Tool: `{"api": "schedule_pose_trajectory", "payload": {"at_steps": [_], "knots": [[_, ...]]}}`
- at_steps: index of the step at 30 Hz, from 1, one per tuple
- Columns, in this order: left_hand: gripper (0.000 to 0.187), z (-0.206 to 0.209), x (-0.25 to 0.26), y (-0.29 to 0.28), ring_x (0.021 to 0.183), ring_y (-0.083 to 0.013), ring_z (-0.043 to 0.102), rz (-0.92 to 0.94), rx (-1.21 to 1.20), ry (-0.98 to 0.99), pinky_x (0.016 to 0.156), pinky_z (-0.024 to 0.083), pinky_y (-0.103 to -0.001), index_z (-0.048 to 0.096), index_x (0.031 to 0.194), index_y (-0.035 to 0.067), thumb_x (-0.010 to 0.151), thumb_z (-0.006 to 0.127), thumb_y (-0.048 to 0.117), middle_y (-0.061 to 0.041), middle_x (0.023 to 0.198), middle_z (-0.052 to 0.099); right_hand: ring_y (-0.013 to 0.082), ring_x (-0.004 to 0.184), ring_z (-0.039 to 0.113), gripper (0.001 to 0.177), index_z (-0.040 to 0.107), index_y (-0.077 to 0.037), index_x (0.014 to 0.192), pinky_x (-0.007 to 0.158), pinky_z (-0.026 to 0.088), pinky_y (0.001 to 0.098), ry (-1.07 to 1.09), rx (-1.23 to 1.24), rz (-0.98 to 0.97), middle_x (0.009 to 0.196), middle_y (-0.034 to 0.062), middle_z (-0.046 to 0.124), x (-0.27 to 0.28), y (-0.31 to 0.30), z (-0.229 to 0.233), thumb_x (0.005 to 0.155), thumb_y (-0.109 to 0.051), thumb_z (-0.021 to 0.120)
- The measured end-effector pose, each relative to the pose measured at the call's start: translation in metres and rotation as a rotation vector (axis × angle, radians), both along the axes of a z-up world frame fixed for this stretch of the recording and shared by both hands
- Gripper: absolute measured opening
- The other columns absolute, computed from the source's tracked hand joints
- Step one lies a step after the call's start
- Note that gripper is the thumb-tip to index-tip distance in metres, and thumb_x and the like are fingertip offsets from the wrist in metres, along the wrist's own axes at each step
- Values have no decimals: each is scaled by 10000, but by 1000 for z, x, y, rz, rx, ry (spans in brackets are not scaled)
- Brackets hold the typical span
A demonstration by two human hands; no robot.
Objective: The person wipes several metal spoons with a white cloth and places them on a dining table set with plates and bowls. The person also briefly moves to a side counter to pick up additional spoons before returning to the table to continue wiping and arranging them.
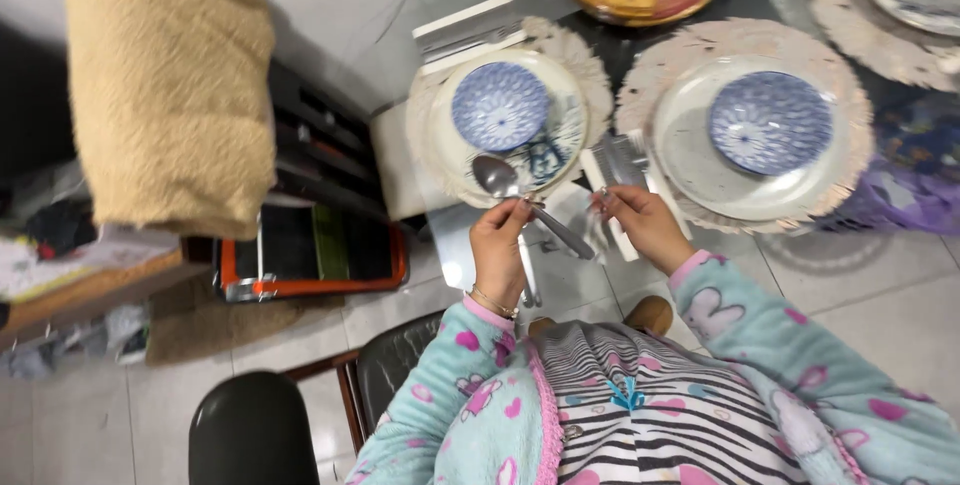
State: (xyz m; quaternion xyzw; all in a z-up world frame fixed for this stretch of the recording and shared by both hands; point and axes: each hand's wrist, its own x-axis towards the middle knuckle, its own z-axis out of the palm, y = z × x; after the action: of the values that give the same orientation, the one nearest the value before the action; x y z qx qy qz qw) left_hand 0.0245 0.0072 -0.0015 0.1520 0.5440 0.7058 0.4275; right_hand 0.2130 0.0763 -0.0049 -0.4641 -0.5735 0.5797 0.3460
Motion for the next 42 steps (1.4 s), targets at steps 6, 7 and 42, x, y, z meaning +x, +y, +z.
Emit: {"api": "schedule_pose_trajectory", "payload": {"at_steps": [6,7,42], "knots": [[193,35,48,13,715,-136,669,-57,86,-84,785,506,-263,674,927,37,782,798,65,-67,759,710,200,621,679,253,655,83,1068,457,447,217,288,-136,57,761,196,714,48,-24,23,879,-86,661],[193,36,61,11,715,-136,669,-68,91,-85,785,506,-263,674,927,37,782,798,65,-67,759,710,200,621,679,253,655,83,1068,457,447,217,288,-129,47,761,196,714,63,-23,23,879,-86,661],[182,6,521,190,656,-166,713,-1074,22,51,615,556,-193,671,974,-37,917,649,135,-155,750,712,145,648,688,192,587,-17,959,519,493,195,269,-34,-644,791,153,693,596,104,55,1041,-152,477]]}}
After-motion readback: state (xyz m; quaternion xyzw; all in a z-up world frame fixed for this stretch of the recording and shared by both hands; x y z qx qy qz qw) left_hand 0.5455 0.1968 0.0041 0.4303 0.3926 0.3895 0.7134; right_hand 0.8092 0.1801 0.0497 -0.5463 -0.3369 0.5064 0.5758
